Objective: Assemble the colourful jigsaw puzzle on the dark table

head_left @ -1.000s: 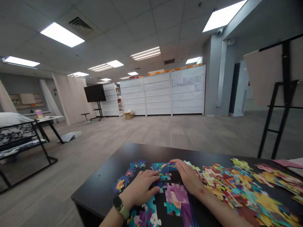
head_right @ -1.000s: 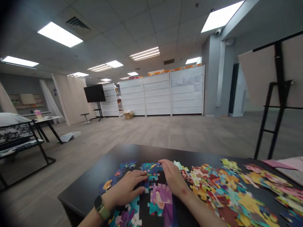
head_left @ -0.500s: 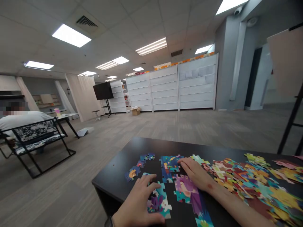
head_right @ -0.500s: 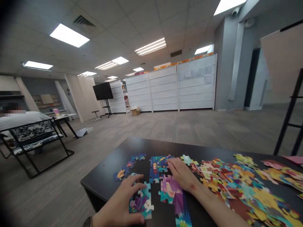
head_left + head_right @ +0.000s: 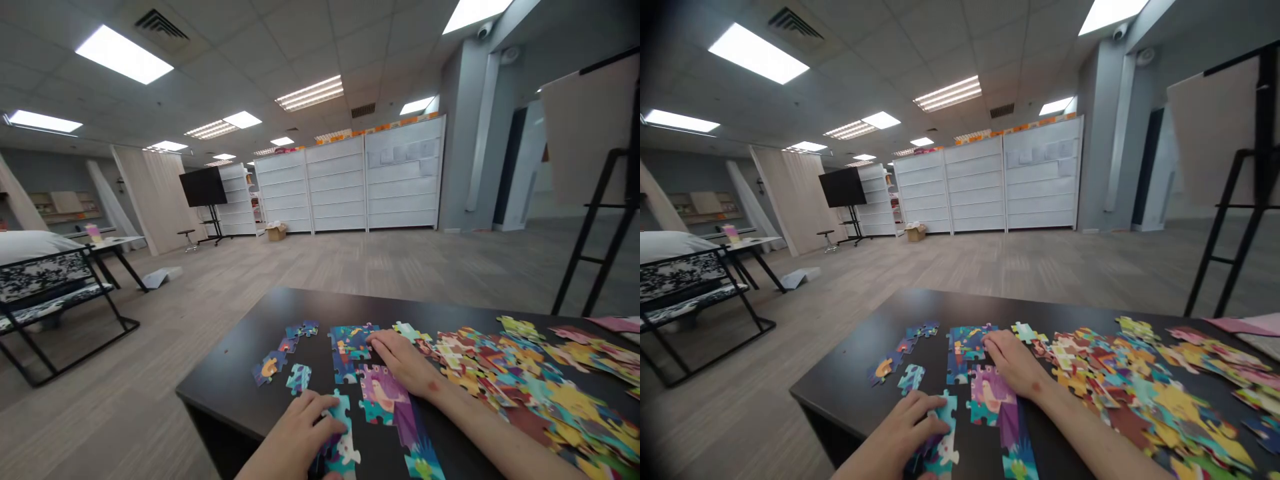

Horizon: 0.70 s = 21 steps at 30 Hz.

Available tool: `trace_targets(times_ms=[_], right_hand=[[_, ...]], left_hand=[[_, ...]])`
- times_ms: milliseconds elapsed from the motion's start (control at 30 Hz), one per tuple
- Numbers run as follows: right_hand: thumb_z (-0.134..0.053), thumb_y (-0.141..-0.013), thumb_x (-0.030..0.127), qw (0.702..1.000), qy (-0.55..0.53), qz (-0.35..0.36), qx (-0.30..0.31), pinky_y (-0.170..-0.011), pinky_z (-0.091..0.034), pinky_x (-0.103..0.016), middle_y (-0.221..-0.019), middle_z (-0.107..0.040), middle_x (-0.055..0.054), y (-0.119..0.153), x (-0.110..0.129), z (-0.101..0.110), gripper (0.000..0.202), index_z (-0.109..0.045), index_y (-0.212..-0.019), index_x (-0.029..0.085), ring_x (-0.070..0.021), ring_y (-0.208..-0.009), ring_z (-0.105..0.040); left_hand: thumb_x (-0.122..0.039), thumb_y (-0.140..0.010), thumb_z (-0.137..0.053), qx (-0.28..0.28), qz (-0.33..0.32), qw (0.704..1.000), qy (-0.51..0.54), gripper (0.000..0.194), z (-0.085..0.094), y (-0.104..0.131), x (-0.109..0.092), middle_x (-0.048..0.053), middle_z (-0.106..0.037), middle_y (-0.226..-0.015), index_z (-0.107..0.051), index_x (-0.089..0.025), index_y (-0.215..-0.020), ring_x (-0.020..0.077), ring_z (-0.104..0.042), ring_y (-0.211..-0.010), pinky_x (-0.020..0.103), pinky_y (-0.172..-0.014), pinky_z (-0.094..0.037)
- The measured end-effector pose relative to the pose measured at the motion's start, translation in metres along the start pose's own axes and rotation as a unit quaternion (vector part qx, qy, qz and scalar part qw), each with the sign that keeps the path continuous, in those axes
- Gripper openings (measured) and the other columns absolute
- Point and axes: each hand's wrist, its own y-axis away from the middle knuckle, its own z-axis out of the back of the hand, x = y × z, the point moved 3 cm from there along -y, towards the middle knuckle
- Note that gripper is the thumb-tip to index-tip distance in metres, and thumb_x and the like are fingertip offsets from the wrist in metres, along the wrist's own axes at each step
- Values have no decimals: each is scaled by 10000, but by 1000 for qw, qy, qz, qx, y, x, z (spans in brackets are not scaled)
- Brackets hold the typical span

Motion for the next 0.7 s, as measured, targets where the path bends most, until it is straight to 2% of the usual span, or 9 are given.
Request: trace_targets(times_ms=[233,367,600,700], right_hand=[[-302,-1044,409,1000,-2,6,14,-956,-447,-401,-1075,-715,-85,1,1,0,440,-697,-1019,216,-253,-1034,-620],[-304,-1047,400,1000,1,13,15,-950,-450,-395,-1069,-719,-83,1,3,0,436,-696,-1015,211,-248,-1022,-622],[-320,-1048,379,1000,6,24,8,-930,-459,-390,-1067,-722,-80,2,6,0,417,-700,-1000,215,-246,-1002,-623],[-323,-1048,378,1000,6,29,9,-928,-455,-385,-1047,-723,-72,2,7,0,416,-702,-986,217,-242,-989,-624]], left_hand=[[-275,-786,-788,-6,13,998,67,413,13,-10,-18,71,-559,-1333,-617,-257,-1162,261,-511,-1212,388,-1082,-424],[-226,-748,-826,-12,3,995,94,458,14,-17,-22,56,-546,-1328,-625,-262,-1158,244,-508,-1202,350,-1070,-423],[-268,-796,-773,-19,32,995,92,399,16,-25,-22,50,-545,-1334,-615,-276,-1162,257,-510,-1200,382,-1071,-414],[-334,-817,-751,-24,29,997,74,397,16,-26,-25,54,-556,-1314,-611,-282,-1185,265,-516,-1180,397,-1047,-417]])
